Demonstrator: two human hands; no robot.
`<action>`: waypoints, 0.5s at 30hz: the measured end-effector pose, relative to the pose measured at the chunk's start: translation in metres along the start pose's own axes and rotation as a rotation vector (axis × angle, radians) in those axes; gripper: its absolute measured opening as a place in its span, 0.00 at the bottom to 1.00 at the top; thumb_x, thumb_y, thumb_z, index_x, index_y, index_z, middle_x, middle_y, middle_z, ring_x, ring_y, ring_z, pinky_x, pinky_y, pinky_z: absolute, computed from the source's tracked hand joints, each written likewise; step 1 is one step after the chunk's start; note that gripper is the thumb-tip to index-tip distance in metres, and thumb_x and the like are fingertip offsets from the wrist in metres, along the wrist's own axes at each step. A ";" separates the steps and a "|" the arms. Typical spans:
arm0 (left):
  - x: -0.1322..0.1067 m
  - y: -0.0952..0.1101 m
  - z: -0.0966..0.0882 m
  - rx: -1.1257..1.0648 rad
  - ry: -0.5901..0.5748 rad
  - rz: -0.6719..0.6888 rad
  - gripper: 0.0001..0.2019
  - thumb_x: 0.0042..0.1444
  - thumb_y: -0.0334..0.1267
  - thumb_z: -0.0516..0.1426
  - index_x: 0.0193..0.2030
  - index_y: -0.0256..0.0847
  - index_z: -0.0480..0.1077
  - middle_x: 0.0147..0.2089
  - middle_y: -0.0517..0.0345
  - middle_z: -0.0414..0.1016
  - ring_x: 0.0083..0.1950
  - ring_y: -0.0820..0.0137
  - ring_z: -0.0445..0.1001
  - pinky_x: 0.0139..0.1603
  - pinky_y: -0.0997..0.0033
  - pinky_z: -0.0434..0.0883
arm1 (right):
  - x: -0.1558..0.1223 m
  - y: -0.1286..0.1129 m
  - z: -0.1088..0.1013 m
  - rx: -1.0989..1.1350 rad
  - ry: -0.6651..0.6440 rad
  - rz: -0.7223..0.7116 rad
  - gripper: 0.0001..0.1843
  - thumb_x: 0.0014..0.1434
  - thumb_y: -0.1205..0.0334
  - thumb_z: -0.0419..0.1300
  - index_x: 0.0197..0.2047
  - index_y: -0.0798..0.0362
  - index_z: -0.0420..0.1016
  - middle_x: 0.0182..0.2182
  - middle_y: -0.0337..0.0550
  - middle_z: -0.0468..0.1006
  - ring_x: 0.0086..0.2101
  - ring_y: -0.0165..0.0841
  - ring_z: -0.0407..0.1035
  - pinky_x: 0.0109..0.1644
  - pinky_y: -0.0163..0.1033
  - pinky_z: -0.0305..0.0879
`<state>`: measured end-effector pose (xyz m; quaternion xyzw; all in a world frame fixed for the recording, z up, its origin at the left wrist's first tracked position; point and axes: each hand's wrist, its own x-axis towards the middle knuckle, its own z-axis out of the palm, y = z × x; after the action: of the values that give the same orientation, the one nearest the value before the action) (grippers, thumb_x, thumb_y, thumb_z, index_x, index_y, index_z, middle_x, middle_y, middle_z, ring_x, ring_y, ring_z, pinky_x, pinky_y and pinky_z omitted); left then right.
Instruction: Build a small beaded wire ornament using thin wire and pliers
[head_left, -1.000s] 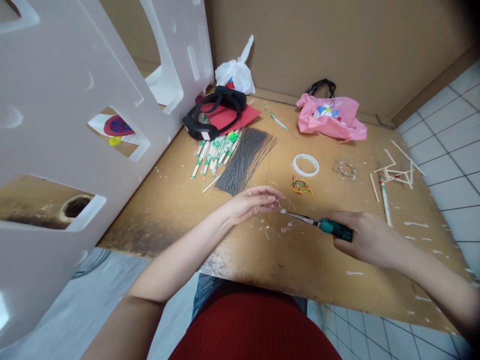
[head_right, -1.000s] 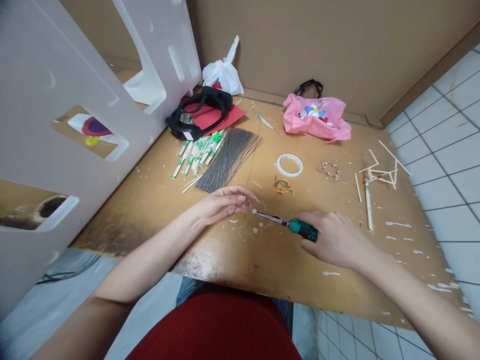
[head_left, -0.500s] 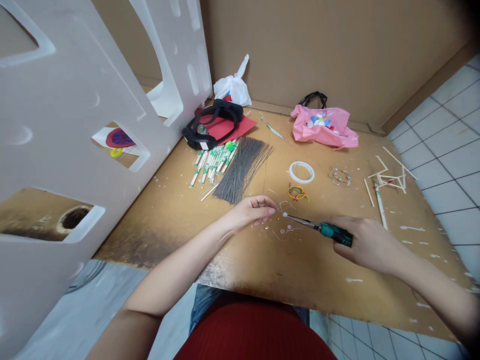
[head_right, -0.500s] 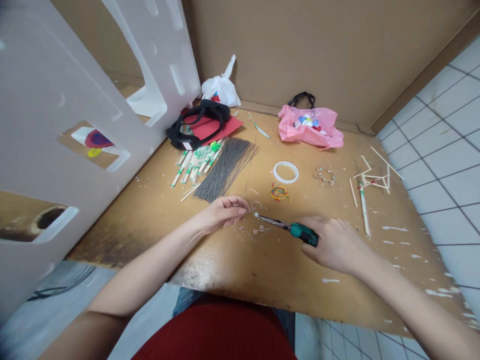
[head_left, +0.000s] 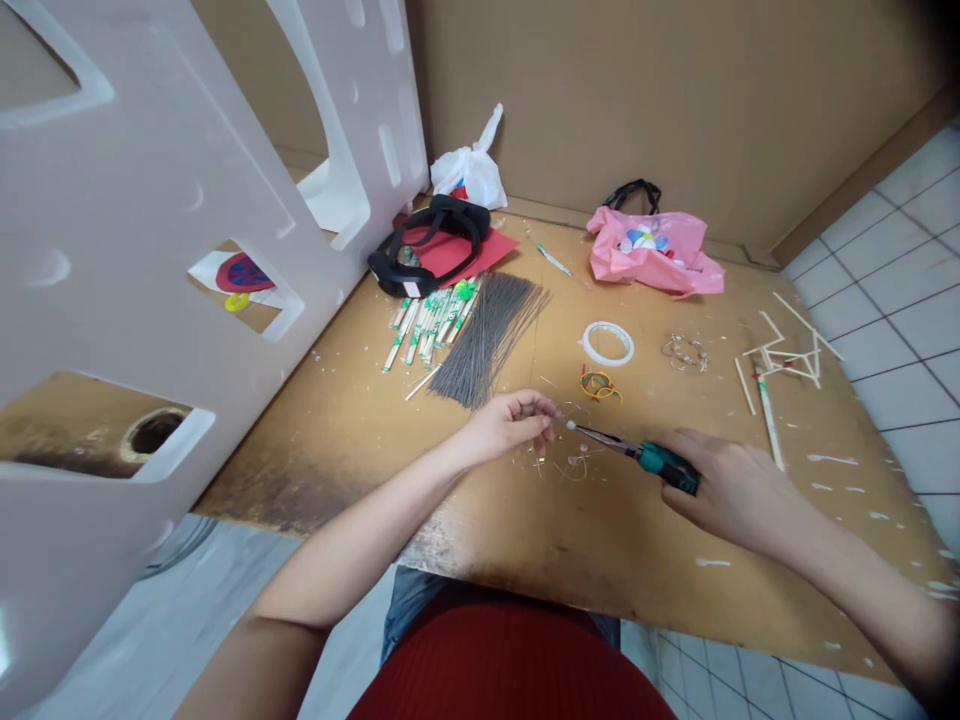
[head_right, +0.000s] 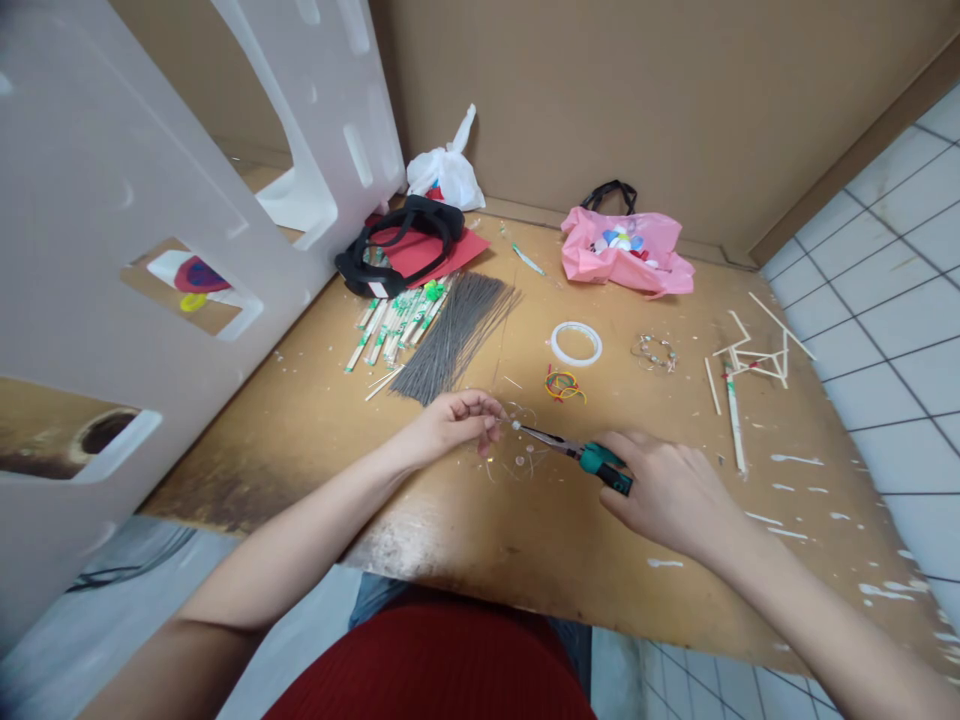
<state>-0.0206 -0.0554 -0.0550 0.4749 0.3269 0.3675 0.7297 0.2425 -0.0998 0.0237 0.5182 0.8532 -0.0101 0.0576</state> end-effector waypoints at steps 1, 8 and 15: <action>0.000 0.000 0.000 0.004 0.007 0.000 0.11 0.48 0.38 0.61 0.35 0.33 0.67 0.25 0.60 0.73 0.21 0.77 0.71 0.25 0.76 0.66 | 0.000 0.000 0.000 -0.022 0.012 0.007 0.18 0.50 0.63 0.55 0.46 0.47 0.70 0.37 0.41 0.79 0.31 0.37 0.74 0.27 0.37 0.61; 0.004 -0.005 -0.001 0.003 0.071 0.002 0.11 0.48 0.38 0.60 0.34 0.34 0.66 0.25 0.61 0.74 0.22 0.75 0.73 0.28 0.74 0.68 | -0.009 0.001 -0.001 -0.104 0.108 0.061 0.17 0.51 0.61 0.54 0.46 0.49 0.68 0.34 0.42 0.77 0.28 0.36 0.72 0.24 0.37 0.58; 0.003 -0.004 0.000 -0.001 0.054 -0.002 0.11 0.49 0.38 0.60 0.35 0.34 0.67 0.26 0.61 0.74 0.23 0.75 0.73 0.30 0.74 0.68 | -0.002 -0.018 0.005 -0.063 0.106 0.070 0.19 0.52 0.62 0.53 0.48 0.51 0.67 0.36 0.43 0.77 0.30 0.37 0.73 0.27 0.37 0.58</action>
<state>-0.0182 -0.0537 -0.0592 0.4643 0.3467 0.3798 0.7212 0.2279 -0.1105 0.0181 0.5454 0.8364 0.0460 0.0288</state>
